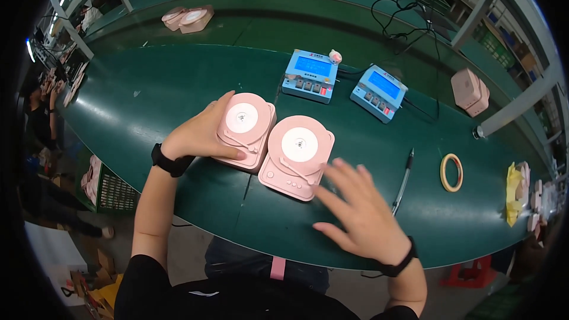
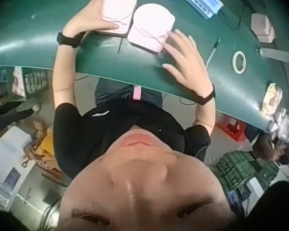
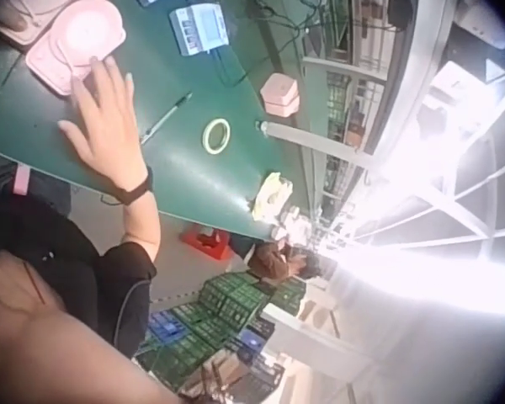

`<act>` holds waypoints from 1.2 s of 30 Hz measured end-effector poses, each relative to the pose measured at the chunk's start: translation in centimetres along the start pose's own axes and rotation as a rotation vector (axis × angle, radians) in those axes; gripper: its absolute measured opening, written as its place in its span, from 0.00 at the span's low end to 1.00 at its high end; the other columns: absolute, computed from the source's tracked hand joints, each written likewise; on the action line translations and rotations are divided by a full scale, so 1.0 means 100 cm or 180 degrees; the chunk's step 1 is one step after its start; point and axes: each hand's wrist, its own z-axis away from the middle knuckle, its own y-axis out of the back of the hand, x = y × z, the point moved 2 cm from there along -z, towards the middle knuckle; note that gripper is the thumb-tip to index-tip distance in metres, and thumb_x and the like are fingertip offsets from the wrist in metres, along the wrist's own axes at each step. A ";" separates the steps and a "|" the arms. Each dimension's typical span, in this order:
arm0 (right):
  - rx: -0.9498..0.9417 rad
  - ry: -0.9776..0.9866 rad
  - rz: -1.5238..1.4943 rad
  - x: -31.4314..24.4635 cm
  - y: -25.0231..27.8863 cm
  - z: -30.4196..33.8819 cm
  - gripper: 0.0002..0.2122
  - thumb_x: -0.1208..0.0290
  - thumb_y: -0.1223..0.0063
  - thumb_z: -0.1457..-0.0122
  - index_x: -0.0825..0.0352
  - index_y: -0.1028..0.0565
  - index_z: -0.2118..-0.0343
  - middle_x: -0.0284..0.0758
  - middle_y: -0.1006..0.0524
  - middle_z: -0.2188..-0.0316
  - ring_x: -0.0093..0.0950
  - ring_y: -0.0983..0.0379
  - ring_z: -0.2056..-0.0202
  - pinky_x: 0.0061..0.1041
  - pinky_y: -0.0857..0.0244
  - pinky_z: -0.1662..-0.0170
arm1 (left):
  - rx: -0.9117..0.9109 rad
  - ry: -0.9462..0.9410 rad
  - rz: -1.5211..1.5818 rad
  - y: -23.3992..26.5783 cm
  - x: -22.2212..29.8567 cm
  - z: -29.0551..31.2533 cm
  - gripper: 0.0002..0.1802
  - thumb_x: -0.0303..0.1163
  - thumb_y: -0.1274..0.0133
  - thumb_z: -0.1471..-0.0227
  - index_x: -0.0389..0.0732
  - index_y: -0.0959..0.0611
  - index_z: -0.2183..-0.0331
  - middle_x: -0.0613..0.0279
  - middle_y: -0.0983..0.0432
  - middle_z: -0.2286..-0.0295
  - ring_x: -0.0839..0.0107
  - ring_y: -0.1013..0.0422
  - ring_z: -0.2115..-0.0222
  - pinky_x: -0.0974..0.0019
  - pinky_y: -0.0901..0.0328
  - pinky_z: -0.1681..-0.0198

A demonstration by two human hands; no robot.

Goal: The person picks up pink record players and speakers from a conveyor belt, places them on the table, and presses buttons on the devices while sliding the tonearms across the spinning platters. They then move the speakers and record players back onto the conveyor belt.

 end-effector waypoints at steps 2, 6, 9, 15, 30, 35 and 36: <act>-0.0167 0.0108 0.0041 -0.004 -0.016 0.001 0.26 0.61 0.39 0.47 0.67 0.30 0.47 0.44 0.37 0.41 0.44 0.43 0.38 0.50 0.50 0.38 | -0.0024 -0.0063 0.0032 -0.002 0.001 -0.001 0.69 0.54 0.30 0.71 0.27 0.49 0.39 0.31 0.38 0.48 0.42 0.37 0.46 0.58 0.42 0.41; -0.0036 0.0138 0.0121 -0.001 -0.032 -0.005 0.25 0.66 0.39 0.49 0.64 0.30 0.47 0.42 0.34 0.42 0.44 0.41 0.39 0.49 0.50 0.38 | 0.0002 -0.0035 0.0348 -0.009 0.000 -0.001 0.70 0.51 0.28 0.72 0.31 0.51 0.37 0.34 0.46 0.42 0.46 0.47 0.39 0.58 0.50 0.36; 0.0033 0.0129 0.0021 -0.002 -0.035 -0.006 0.26 0.66 0.38 0.49 0.64 0.30 0.46 0.42 0.33 0.43 0.43 0.40 0.40 0.49 0.49 0.38 | 0.0098 -0.0047 0.0441 -0.011 -0.001 0.004 0.70 0.51 0.29 0.71 0.31 0.52 0.37 0.34 0.47 0.41 0.46 0.48 0.38 0.57 0.51 0.36; 0.0037 0.0107 0.0047 -0.006 -0.037 -0.007 0.27 0.65 0.37 0.50 0.63 0.30 0.46 0.42 0.34 0.42 0.44 0.40 0.40 0.49 0.48 0.38 | 0.0167 -0.0055 0.0429 -0.010 -0.002 0.005 0.69 0.52 0.29 0.70 0.31 0.50 0.37 0.35 0.47 0.41 0.46 0.48 0.38 0.57 0.51 0.36; -0.0074 -0.0053 0.0137 -0.004 -0.039 -0.006 0.30 0.64 0.34 0.54 0.59 0.30 0.45 0.44 0.38 0.40 0.46 0.44 0.38 0.51 0.48 0.39 | 0.0458 -0.0130 0.0308 -0.015 0.000 0.003 0.67 0.54 0.30 0.71 0.32 0.48 0.38 0.32 0.39 0.46 0.43 0.40 0.43 0.56 0.45 0.40; -0.0078 -0.0054 0.0149 -0.006 -0.040 -0.007 0.31 0.64 0.35 0.53 0.59 0.31 0.44 0.44 0.39 0.39 0.46 0.44 0.39 0.52 0.47 0.39 | 0.0419 -0.0207 0.0490 -0.011 -0.007 0.007 0.67 0.48 0.30 0.70 0.34 0.51 0.37 0.34 0.40 0.44 0.45 0.41 0.42 0.57 0.46 0.39; -0.0100 -0.0053 0.0179 -0.006 -0.041 -0.006 0.31 0.63 0.36 0.52 0.59 0.32 0.43 0.44 0.39 0.39 0.46 0.44 0.39 0.52 0.47 0.40 | 0.0340 -0.0171 0.0660 -0.010 -0.008 0.007 0.67 0.45 0.29 0.70 0.35 0.52 0.36 0.36 0.40 0.44 0.47 0.41 0.42 0.57 0.47 0.38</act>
